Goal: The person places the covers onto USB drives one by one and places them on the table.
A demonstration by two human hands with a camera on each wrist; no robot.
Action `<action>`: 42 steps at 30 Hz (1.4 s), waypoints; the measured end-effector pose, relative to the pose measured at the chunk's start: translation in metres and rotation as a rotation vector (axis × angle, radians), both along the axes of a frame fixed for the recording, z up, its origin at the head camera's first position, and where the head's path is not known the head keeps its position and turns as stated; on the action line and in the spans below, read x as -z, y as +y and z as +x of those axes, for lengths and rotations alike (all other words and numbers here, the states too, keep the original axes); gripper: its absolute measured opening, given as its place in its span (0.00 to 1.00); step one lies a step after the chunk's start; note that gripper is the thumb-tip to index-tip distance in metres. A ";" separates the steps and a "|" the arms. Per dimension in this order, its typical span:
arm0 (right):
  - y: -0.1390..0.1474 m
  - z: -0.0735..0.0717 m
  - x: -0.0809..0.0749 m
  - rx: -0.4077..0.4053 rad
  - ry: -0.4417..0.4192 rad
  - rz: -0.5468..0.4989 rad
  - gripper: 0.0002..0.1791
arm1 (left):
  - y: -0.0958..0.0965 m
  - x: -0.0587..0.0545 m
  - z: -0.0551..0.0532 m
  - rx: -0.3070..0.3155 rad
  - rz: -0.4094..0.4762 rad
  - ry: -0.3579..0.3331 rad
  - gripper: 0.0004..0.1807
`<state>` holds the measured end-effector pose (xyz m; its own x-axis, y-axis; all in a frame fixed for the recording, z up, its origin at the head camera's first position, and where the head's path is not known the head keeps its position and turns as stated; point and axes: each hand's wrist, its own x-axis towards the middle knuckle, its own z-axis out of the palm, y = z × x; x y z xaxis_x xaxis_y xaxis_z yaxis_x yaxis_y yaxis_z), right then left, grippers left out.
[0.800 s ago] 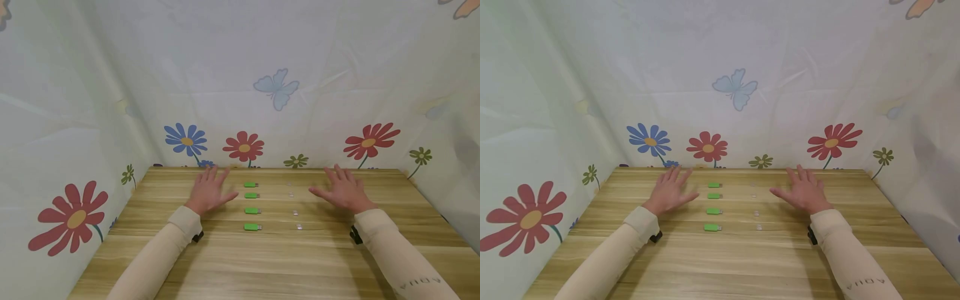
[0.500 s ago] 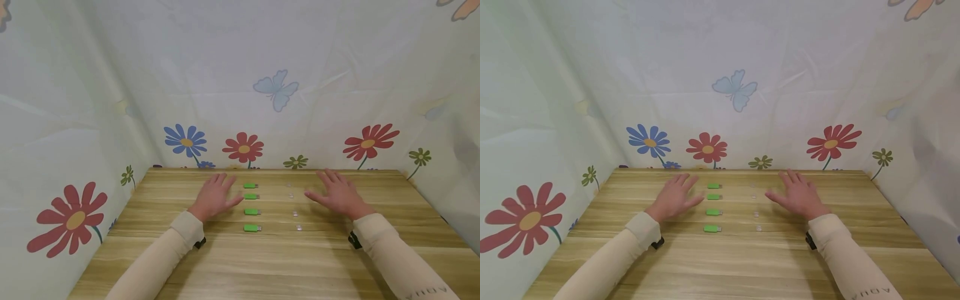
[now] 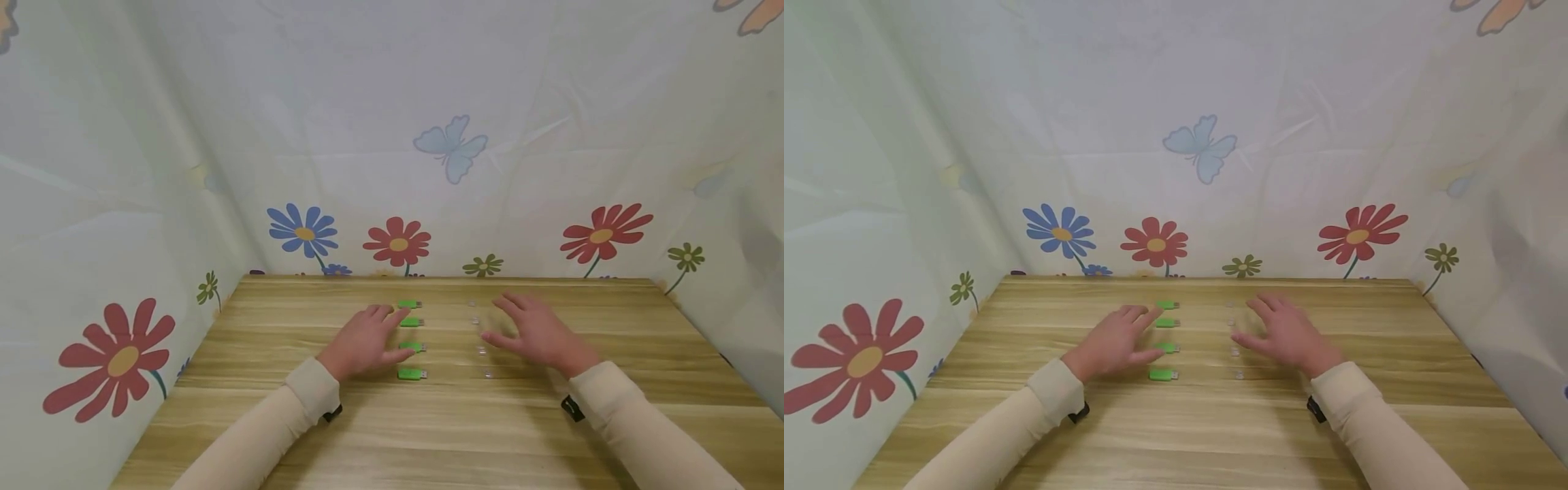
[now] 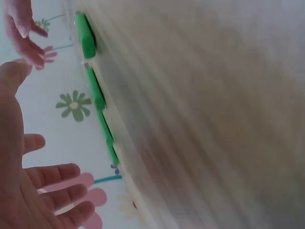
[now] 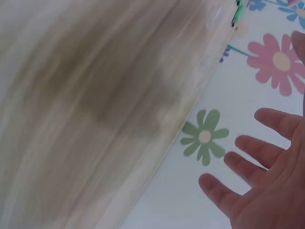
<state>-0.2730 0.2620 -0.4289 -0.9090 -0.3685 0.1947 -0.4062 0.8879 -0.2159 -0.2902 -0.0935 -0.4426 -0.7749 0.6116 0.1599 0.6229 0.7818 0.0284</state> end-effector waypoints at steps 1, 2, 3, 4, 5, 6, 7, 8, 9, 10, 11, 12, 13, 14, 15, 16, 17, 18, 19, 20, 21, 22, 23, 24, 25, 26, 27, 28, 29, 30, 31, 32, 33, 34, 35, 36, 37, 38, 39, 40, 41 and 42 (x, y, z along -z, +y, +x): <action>-0.002 0.001 0.001 -0.012 -0.002 -0.002 0.46 | 0.001 0.000 0.002 0.009 -0.011 -0.005 0.46; -0.004 0.002 0.002 -0.024 -0.005 -0.002 0.46 | 0.002 -0.001 0.004 0.014 -0.021 -0.016 0.47; -0.006 0.003 0.002 -0.035 -0.006 -0.001 0.45 | 0.003 -0.001 0.005 0.019 -0.030 -0.024 0.47; -0.008 0.004 0.003 -0.050 -0.008 -0.003 0.44 | 0.004 -0.001 0.006 0.023 -0.043 -0.031 0.47; -0.010 0.006 0.003 -0.064 -0.009 -0.004 0.43 | 0.005 -0.001 0.007 0.026 -0.051 -0.039 0.48; -0.011 0.007 0.004 -0.083 -0.012 -0.006 0.41 | 0.006 -0.001 0.008 0.028 -0.059 -0.050 0.48; -0.013 0.008 0.004 -0.095 -0.017 -0.005 0.41 | 0.007 -0.001 0.009 0.031 -0.066 -0.056 0.48; -0.014 0.010 0.004 -0.113 -0.017 -0.005 0.40 | 0.007 0.000 0.010 0.037 -0.068 -0.062 0.48; -0.015 0.011 0.005 -0.130 -0.018 -0.005 0.39 | 0.008 0.000 0.010 0.046 -0.070 -0.065 0.48; -0.016 0.011 0.005 -0.145 -0.018 -0.002 0.38 | 0.008 0.000 0.011 0.053 -0.069 -0.072 0.48; -0.017 0.012 0.006 -0.156 -0.022 -0.001 0.38 | 0.009 0.000 0.012 0.063 -0.075 -0.072 0.47; -0.017 0.013 0.006 -0.166 -0.027 0.001 0.37 | 0.010 -0.001 0.013 0.073 -0.081 -0.071 0.47; -0.018 0.013 0.007 -0.169 -0.035 0.003 0.36 | 0.010 0.000 0.013 0.083 -0.086 -0.068 0.47; -0.018 0.014 0.007 -0.172 -0.047 0.000 0.35 | 0.011 0.000 0.014 0.095 -0.091 -0.064 0.47; -0.019 0.014 0.007 -0.169 -0.065 0.000 0.34 | 0.012 0.000 0.014 0.104 -0.096 -0.066 0.47; -0.019 0.015 0.008 -0.165 -0.081 0.003 0.33 | 0.013 -0.001 0.015 0.117 -0.100 -0.066 0.46; -0.019 0.015 0.008 -0.164 -0.099 0.002 0.33 | 0.014 0.000 0.015 0.129 -0.109 -0.064 0.45; -0.020 0.016 0.008 -0.160 -0.114 0.006 0.32 | 0.015 0.001 0.016 0.139 -0.111 -0.072 0.44; -0.020 0.016 0.009 -0.157 -0.127 0.008 0.31 | 0.015 0.001 0.016 0.151 -0.113 -0.076 0.43; -0.021 0.017 0.009 -0.155 -0.139 0.008 0.30 | 0.016 0.001 0.017 0.162 -0.114 -0.082 0.41; -0.022 0.018 0.009 -0.154 -0.146 0.012 0.30 | 0.016 0.000 0.018 0.173 -0.116 -0.088 0.40; -0.022 0.018 0.009 -0.161 -0.146 0.015 0.29 | 0.017 0.000 0.019 0.185 -0.118 -0.090 0.38; -0.022 0.019 0.008 -0.165 -0.148 0.017 0.29 | 0.017 0.000 0.019 0.192 -0.121 -0.092 0.37; -0.022 0.020 0.008 -0.168 -0.148 0.022 0.29 | 0.017 0.000 0.020 0.201 -0.122 -0.090 0.36; -0.022 0.020 0.008 -0.173 -0.150 0.020 0.29 | 0.017 -0.001 0.021 0.209 -0.126 -0.086 0.35; -0.022 0.021 0.007 -0.180 -0.152 0.020 0.28 | 0.018 -0.001 0.021 0.218 -0.129 -0.079 0.33; -0.022 0.021 0.007 -0.188 -0.151 0.021 0.28 | 0.018 -0.002 0.022 0.225 -0.135 -0.071 0.33; -0.022 0.022 0.007 -0.199 -0.150 0.019 0.27 | 0.018 -0.002 0.022 0.229 -0.137 -0.068 0.32; -0.022 0.022 0.007 -0.207 -0.151 0.016 0.26 | 0.019 -0.002 0.023 0.235 -0.141 -0.063 0.31; -0.022 0.022 0.007 -0.224 -0.149 0.011 0.25 | 0.019 -0.002 0.023 0.242 -0.143 -0.056 0.31; -0.022 0.022 0.007 -0.239 -0.146 0.005 0.24 | 0.020 -0.003 0.023 0.247 -0.146 -0.054 0.30; -0.021 0.022 0.007 -0.257 -0.143 0.000 0.23 | 0.020 -0.003 0.024 0.252 -0.148 -0.051 0.30; -0.021 0.022 0.007 -0.275 -0.138 -0.007 0.22 | 0.020 -0.003 0.024 0.255 -0.149 -0.052 0.29; -0.021 0.022 0.007 -0.294 -0.134 -0.011 0.21 | 0.021 -0.003 0.024 0.258 -0.149 -0.054 0.28; -0.021 0.022 0.007 -0.310 -0.131 -0.012 0.20 | 0.021 -0.002 0.024 0.260 -0.150 -0.056 0.27; -0.021 0.021 0.007 -0.325 -0.129 -0.013 0.19 | 0.021 -0.002 0.024 0.259 -0.153 -0.062 0.26; -0.021 0.021 0.006 -0.333 -0.131 -0.013 0.17 | 0.022 -0.002 0.024 0.257 -0.156 -0.068 0.25; -0.022 0.021 0.006 -0.339 -0.134 -0.011 0.16 | 0.022 -0.002 0.024 0.253 -0.159 -0.076 0.23; -0.022 0.021 0.006 -0.344 -0.135 -0.006 0.15 | 0.022 -0.002 0.023 0.249 -0.160 -0.085 0.22; -0.022 0.021 0.006 -0.348 -0.137 0.000 0.15 | 0.023 -0.001 0.023 0.246 -0.162 -0.095 0.21; -0.023 0.021 0.006 -0.357 -0.133 0.003 0.14 | 0.023 -0.001 0.023 0.242 -0.164 -0.103 0.20; -0.023 0.021 0.006 -0.361 -0.133 0.005 0.13 | 0.024 0.000 0.022 0.239 -0.165 -0.111 0.19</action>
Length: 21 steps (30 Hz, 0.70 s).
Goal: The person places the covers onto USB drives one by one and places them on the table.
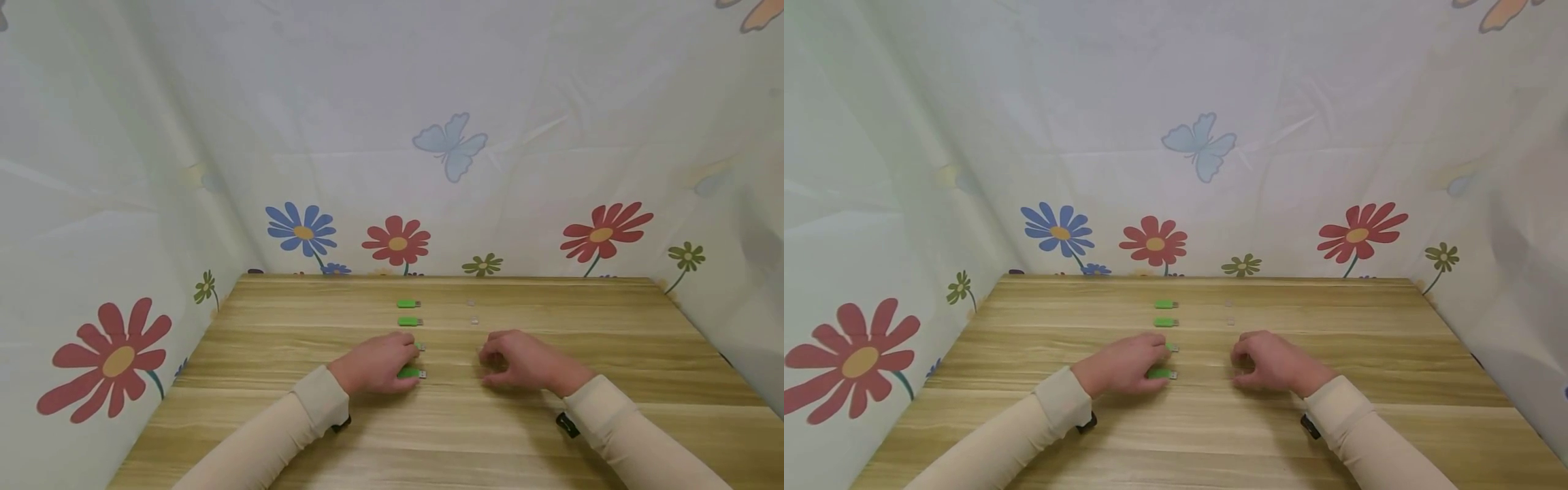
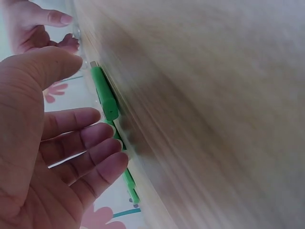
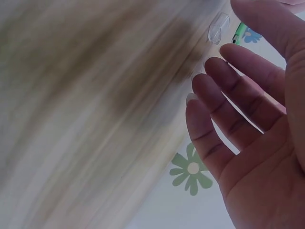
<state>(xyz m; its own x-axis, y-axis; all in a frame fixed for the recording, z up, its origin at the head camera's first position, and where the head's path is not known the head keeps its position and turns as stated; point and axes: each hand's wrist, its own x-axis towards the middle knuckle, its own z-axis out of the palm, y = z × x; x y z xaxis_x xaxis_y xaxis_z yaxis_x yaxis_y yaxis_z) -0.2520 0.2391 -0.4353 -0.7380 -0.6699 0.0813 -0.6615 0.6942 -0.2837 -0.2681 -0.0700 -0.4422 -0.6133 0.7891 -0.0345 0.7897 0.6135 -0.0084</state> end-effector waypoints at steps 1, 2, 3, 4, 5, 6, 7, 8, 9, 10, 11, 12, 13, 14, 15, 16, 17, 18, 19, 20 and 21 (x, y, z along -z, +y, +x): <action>0.000 0.000 0.000 -0.002 -0.001 0.002 0.12 | 0.000 0.000 -0.001 -0.003 -0.001 -0.008 0.19; -0.001 0.000 0.000 -0.004 0.001 0.004 0.12 | 0.001 0.001 -0.001 -0.007 0.001 -0.017 0.18; -0.001 0.000 0.000 -0.012 0.006 0.004 0.11 | 0.001 0.001 -0.001 -0.006 0.002 -0.021 0.17; -0.002 0.000 0.000 -0.012 0.004 0.005 0.11 | 0.001 0.001 -0.001 -0.005 0.005 -0.024 0.16; -0.002 0.000 0.000 -0.013 0.001 0.006 0.10 | 0.001 0.001 -0.001 -0.004 0.008 -0.027 0.16; -0.002 -0.001 0.000 -0.006 -0.007 0.010 0.10 | 0.001 0.001 -0.001 -0.003 0.012 -0.030 0.15; -0.003 -0.001 0.000 -0.005 -0.009 0.013 0.09 | 0.001 0.001 -0.001 0.000 0.016 -0.032 0.14; -0.003 -0.001 0.000 -0.005 -0.012 0.014 0.09 | 0.001 0.001 -0.001 0.004 0.021 -0.033 0.13; -0.003 -0.001 0.000 -0.011 -0.014 0.015 0.08 | 0.001 0.001 -0.001 0.007 0.023 -0.032 0.13; -0.003 -0.002 0.000 -0.009 -0.019 0.017 0.08 | 0.001 0.001 -0.001 0.009 0.027 -0.036 0.12; -0.003 -0.002 0.000 -0.014 -0.020 0.017 0.08 | 0.001 0.001 -0.001 0.010 0.028 -0.037 0.12; -0.004 -0.002 0.000 -0.017 -0.021 0.017 0.07 | 0.002 0.001 -0.001 0.011 0.029 -0.038 0.12; -0.004 -0.003 0.000 -0.020 -0.022 0.016 0.07 | 0.002 0.001 -0.001 0.011 0.029 -0.039 0.11; -0.004 -0.003 0.000 -0.024 -0.024 0.015 0.06 | 0.002 0.002 -0.001 0.010 0.029 -0.042 0.11; -0.004 -0.004 0.000 -0.029 -0.024 0.014 0.06 | 0.003 0.002 -0.001 0.008 0.027 -0.043 0.11; -0.005 -0.004 0.000 -0.028 -0.029 0.012 0.06 | 0.003 0.002 -0.002 0.006 0.026 -0.045 0.11; -0.005 -0.004 -0.001 -0.030 -0.032 0.011 0.05 | 0.003 0.001 -0.002 0.004 0.025 -0.047 0.11; -0.006 -0.004 -0.001 -0.029 -0.034 0.012 0.05 | 0.004 0.001 -0.002 0.004 0.024 -0.049 0.10; -0.006 -0.004 -0.001 -0.033 -0.032 0.013 0.05 | 0.004 0.001 -0.002 0.003 0.024 -0.050 0.10; -0.006 -0.004 -0.001 -0.031 -0.035 0.014 0.05 | 0.004 0.000 -0.002 0.003 0.025 -0.052 0.10; -0.007 -0.004 -0.001 -0.028 -0.037 0.018 0.05 | 0.005 0.000 -0.002 0.004 0.024 -0.052 0.10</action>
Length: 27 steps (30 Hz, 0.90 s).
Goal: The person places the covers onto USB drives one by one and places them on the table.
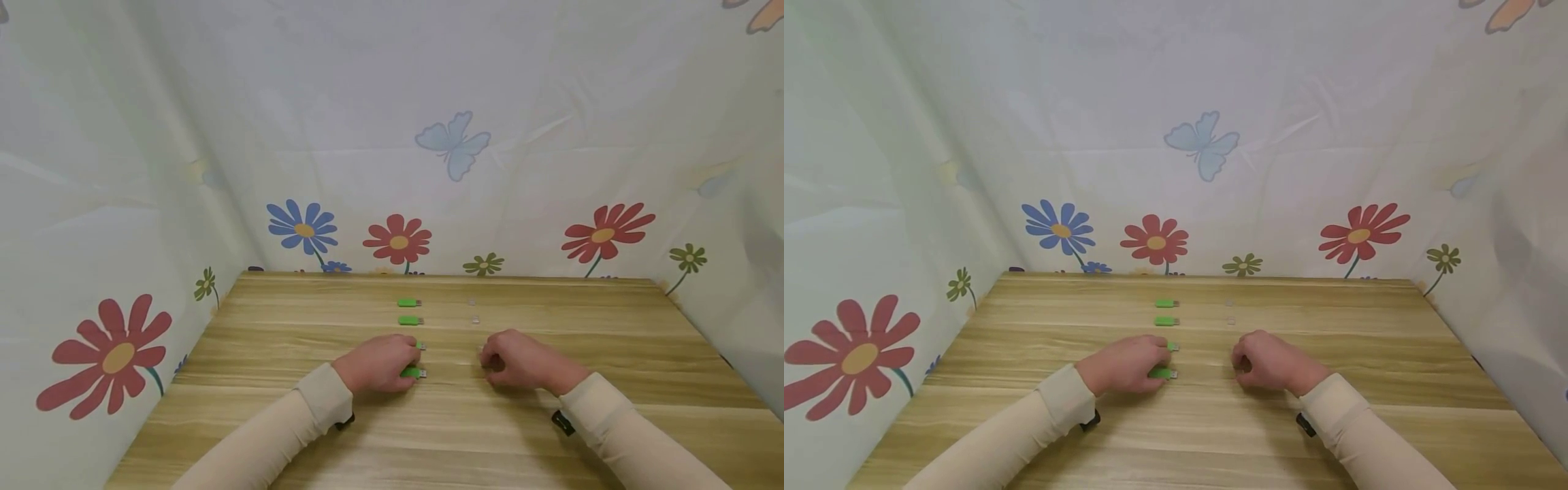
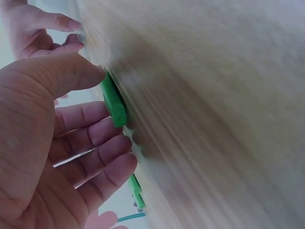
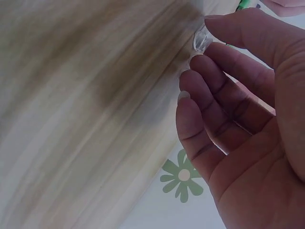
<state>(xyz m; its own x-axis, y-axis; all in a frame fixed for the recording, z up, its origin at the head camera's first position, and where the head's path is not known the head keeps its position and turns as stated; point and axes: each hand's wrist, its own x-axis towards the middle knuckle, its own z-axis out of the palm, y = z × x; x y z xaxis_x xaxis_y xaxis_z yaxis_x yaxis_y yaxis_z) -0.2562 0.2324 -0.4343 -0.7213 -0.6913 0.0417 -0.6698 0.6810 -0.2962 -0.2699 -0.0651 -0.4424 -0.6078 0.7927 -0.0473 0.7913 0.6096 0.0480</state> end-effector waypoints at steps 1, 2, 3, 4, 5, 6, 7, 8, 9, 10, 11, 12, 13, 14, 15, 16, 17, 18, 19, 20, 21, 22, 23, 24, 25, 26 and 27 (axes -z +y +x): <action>0.000 0.000 0.000 0.005 -0.003 0.003 0.05 | 0.000 0.000 0.000 0.001 0.000 -0.003 0.09; -0.001 0.000 0.001 0.009 -0.005 0.006 0.05 | 0.000 -0.001 0.000 0.002 0.000 -0.004 0.09; -0.001 -0.001 0.001 0.016 -0.008 0.009 0.06 | 0.001 -0.001 0.000 0.004 -0.001 -0.004 0.09; -0.001 -0.001 0.001 0.019 -0.010 0.010 0.06 | 0.001 -0.001 -0.001 0.004 -0.003 -0.006 0.09; -0.001 -0.001 0.001 0.025 -0.016 0.011 0.06 | 0.001 -0.001 -0.001 0.004 -0.004 -0.007 0.09; -0.001 -0.001 0.001 0.026 -0.017 0.010 0.07 | 0.001 0.000 -0.001 0.004 -0.007 -0.007 0.09; -0.002 -0.001 0.001 0.029 -0.018 0.008 0.07 | 0.001 0.000 -0.002 0.005 -0.008 -0.006 0.09; -0.002 -0.001 0.001 0.030 -0.019 0.006 0.07 | 0.001 0.000 -0.002 0.005 -0.009 -0.005 0.09; -0.003 -0.002 0.001 0.031 -0.017 0.005 0.08 | 0.001 0.000 -0.002 0.006 -0.009 -0.003 0.09; -0.003 -0.002 0.001 0.035 -0.017 0.005 0.08 | 0.001 0.001 -0.003 0.007 -0.009 -0.002 0.09; -0.003 -0.002 0.001 0.039 -0.017 0.004 0.08 | 0.001 0.000 -0.003 0.008 -0.010 0.001 0.09; -0.003 -0.002 0.001 0.046 -0.017 0.003 0.09 | 0.001 0.000 -0.003 0.009 -0.011 0.004 0.10; -0.003 -0.001 0.001 0.050 -0.019 0.001 0.09 | 0.001 0.000 -0.002 0.010 -0.010 0.005 0.10; -0.004 -0.001 0.001 0.054 -0.021 0.000 0.09 | 0.001 0.000 -0.002 0.010 -0.011 0.007 0.10; -0.004 -0.001 0.001 0.059 -0.023 0.001 0.09 | 0.001 -0.001 -0.002 0.010 -0.012 0.009 0.10; -0.004 -0.001 0.000 0.062 -0.026 0.001 0.09 | 0.001 -0.002 -0.001 0.007 -0.014 0.009 0.10; -0.004 0.000 0.000 0.063 -0.027 0.002 0.09 | 0.001 -0.003 0.000 0.005 -0.014 0.011 0.10; -0.005 0.000 -0.001 0.063 -0.029 0.002 0.09 | 0.002 -0.003 0.000 0.003 -0.015 0.013 0.10; -0.005 0.000 -0.002 0.062 -0.030 0.004 0.09 | 0.002 -0.004 0.001 -0.001 -0.014 0.013 0.10; -0.005 0.001 -0.002 0.062 -0.029 0.006 0.09 | 0.002 -0.004 0.001 -0.004 -0.016 0.016 0.10; -0.006 0.001 -0.003 0.061 -0.028 0.008 0.08 | 0.003 -0.004 0.001 -0.005 -0.018 0.019 0.10; -0.006 0.001 -0.003 0.060 -0.025 0.010 0.08 | 0.003 -0.003 0.001 -0.008 -0.021 0.022 0.10; -0.006 0.001 -0.003 0.062 -0.025 0.012 0.08 | 0.003 -0.003 0.001 -0.010 -0.023 0.025 0.10; -0.006 0.001 -0.003 0.063 -0.025 0.014 0.08 | 0.004 -0.003 0.001 -0.012 -0.024 0.026 0.10; -0.006 0.001 -0.003 0.066 -0.026 0.017 0.08 | 0.004 -0.002 0.000 -0.014 -0.027 0.026 0.11; -0.006 0.002 -0.003 0.068 -0.028 0.021 0.08 | 0.004 -0.002 0.000 -0.015 -0.031 0.025 0.11; -0.007 0.002 -0.003 0.073 -0.028 0.026 0.09 | 0.004 -0.002 0.000 -0.017 -0.033 0.023 0.11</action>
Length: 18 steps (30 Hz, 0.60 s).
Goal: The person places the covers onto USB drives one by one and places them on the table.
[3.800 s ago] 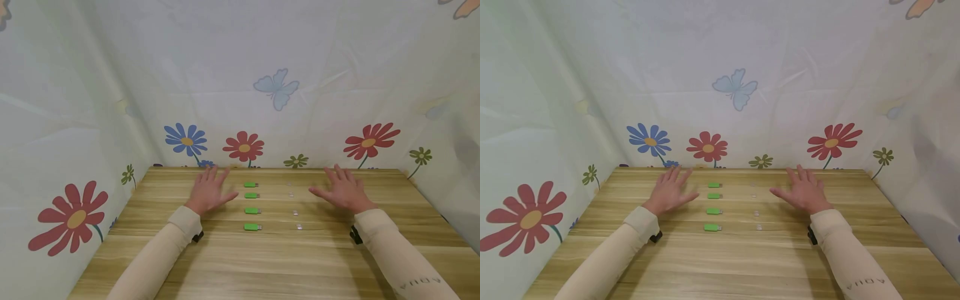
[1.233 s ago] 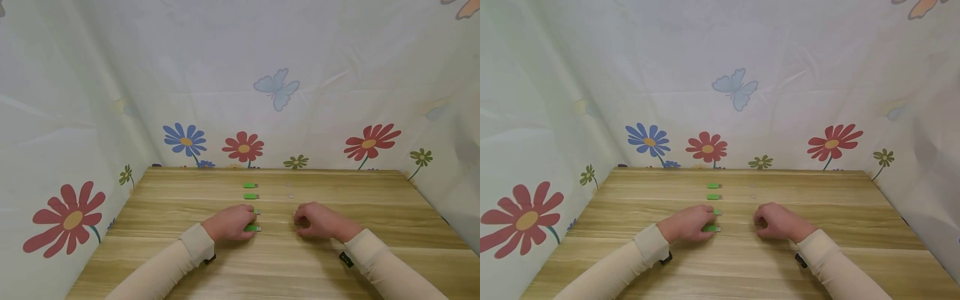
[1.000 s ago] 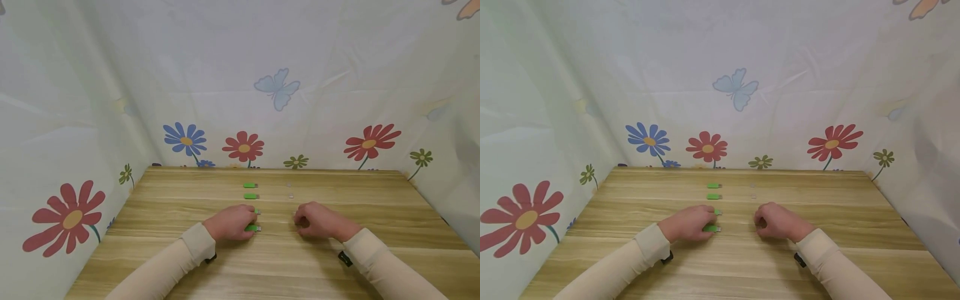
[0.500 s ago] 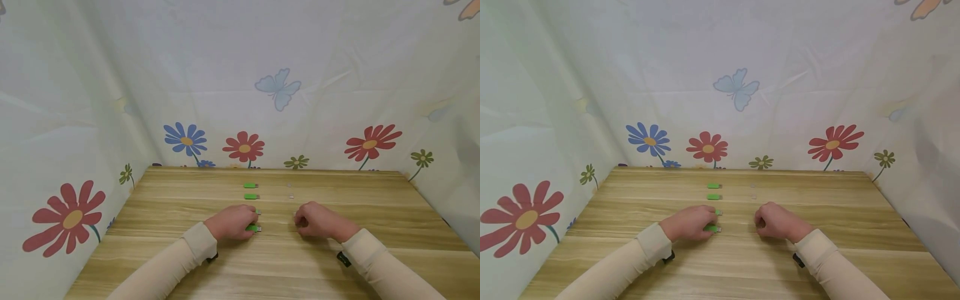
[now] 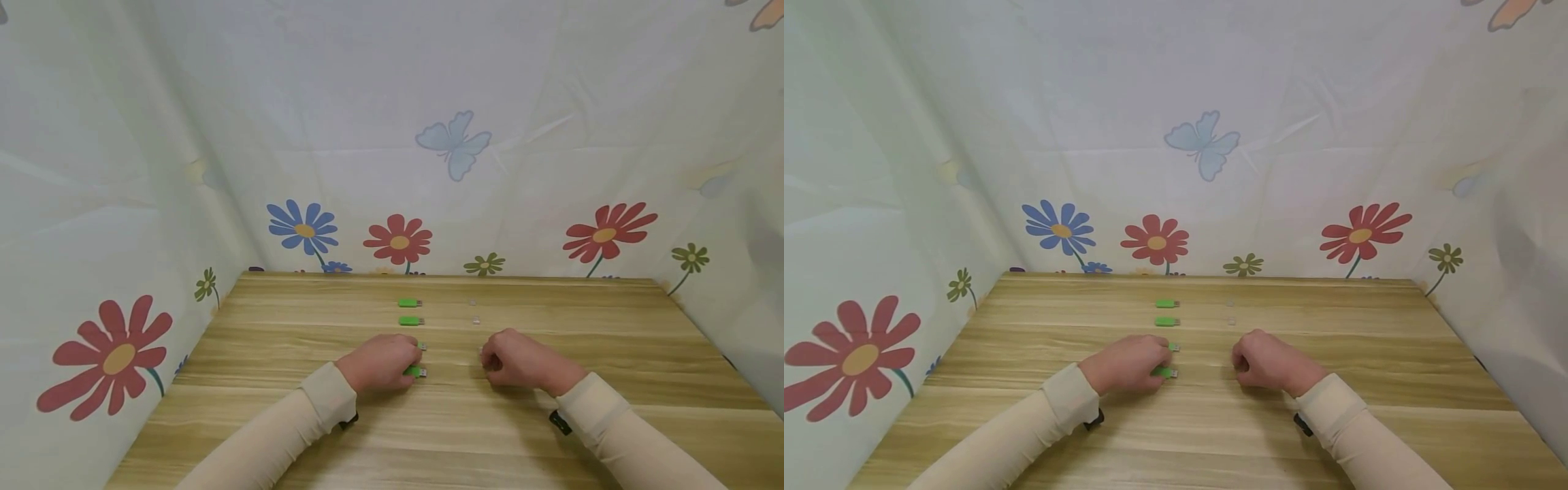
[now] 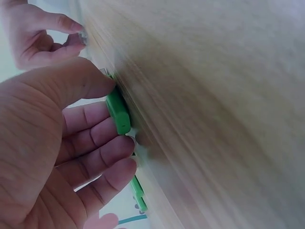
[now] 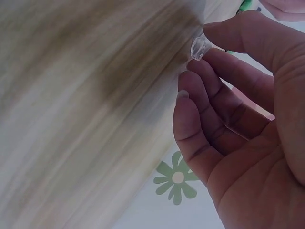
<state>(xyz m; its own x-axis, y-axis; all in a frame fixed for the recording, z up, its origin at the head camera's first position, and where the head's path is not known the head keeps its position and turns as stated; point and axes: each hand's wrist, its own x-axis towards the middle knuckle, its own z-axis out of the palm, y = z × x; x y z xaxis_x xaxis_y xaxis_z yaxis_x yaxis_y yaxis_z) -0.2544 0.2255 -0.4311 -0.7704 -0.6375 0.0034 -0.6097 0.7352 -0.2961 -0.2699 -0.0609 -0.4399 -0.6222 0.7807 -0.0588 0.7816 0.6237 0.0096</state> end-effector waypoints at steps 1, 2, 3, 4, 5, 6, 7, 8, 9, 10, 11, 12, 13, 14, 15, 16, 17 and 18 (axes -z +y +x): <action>0.000 0.000 0.000 0.006 -0.002 0.004 0.09 | 0.000 0.000 0.000 -0.002 -0.002 -0.002 0.11; -0.001 0.001 0.000 0.007 -0.001 0.008 0.09 | 0.001 0.000 0.000 -0.004 -0.003 -0.005 0.11; -0.001 0.001 0.000 0.008 0.001 0.011 0.10 | 0.001 -0.001 0.000 -0.003 -0.006 -0.005 0.11; -0.002 0.002 0.000 0.011 0.006 0.016 0.10 | 0.001 -0.001 0.000 -0.002 -0.011 -0.004 0.11; -0.002 0.002 0.000 0.013 0.010 0.021 0.10 | 0.001 -0.001 0.000 -0.001 -0.013 -0.002 0.11; -0.002 0.002 0.000 0.010 0.018 0.024 0.10 | 0.002 -0.001 0.000 0.000 -0.017 0.003 0.11; -0.003 0.002 0.000 0.005 0.029 0.027 0.10 | 0.002 -0.001 0.000 0.003 -0.021 0.007 0.12; -0.004 0.003 0.000 0.004 0.035 0.033 0.10 | 0.002 -0.002 0.000 0.005 -0.022 0.009 0.12; -0.004 0.003 0.000 0.006 0.042 0.041 0.10 | 0.002 -0.002 0.000 0.008 -0.024 0.013 0.13; -0.005 0.002 0.000 0.008 0.048 0.049 0.10 | 0.002 -0.002 0.000 0.009 -0.024 0.014 0.13; -0.005 0.002 0.000 0.008 0.052 0.054 0.09 | 0.002 -0.002 0.000 0.010 -0.023 0.013 0.13; -0.006 0.002 0.001 0.006 0.057 0.060 0.09 | 0.002 -0.002 0.000 0.011 -0.021 0.012 0.14; -0.006 0.002 0.001 0.009 0.059 0.068 0.09 | 0.002 -0.001 0.000 0.011 -0.018 0.008 0.14; -0.006 0.002 0.001 0.013 0.060 0.074 0.10 | 0.002 -0.001 0.000 0.011 -0.015 0.006 0.14; -0.006 0.002 0.001 0.012 0.064 0.078 0.10 | 0.002 0.000 0.000 0.010 -0.012 0.004 0.15; -0.006 0.002 0.002 0.011 0.066 0.080 0.10 | 0.001 0.000 0.000 0.009 -0.009 0.002 0.15; -0.006 0.002 0.002 0.010 0.069 0.083 0.10 | 0.001 0.000 0.000 0.007 -0.007 0.003 0.15; -0.006 0.001 0.002 0.009 0.073 0.087 0.10 | 0.001 0.001 0.000 0.004 -0.004 0.002 0.16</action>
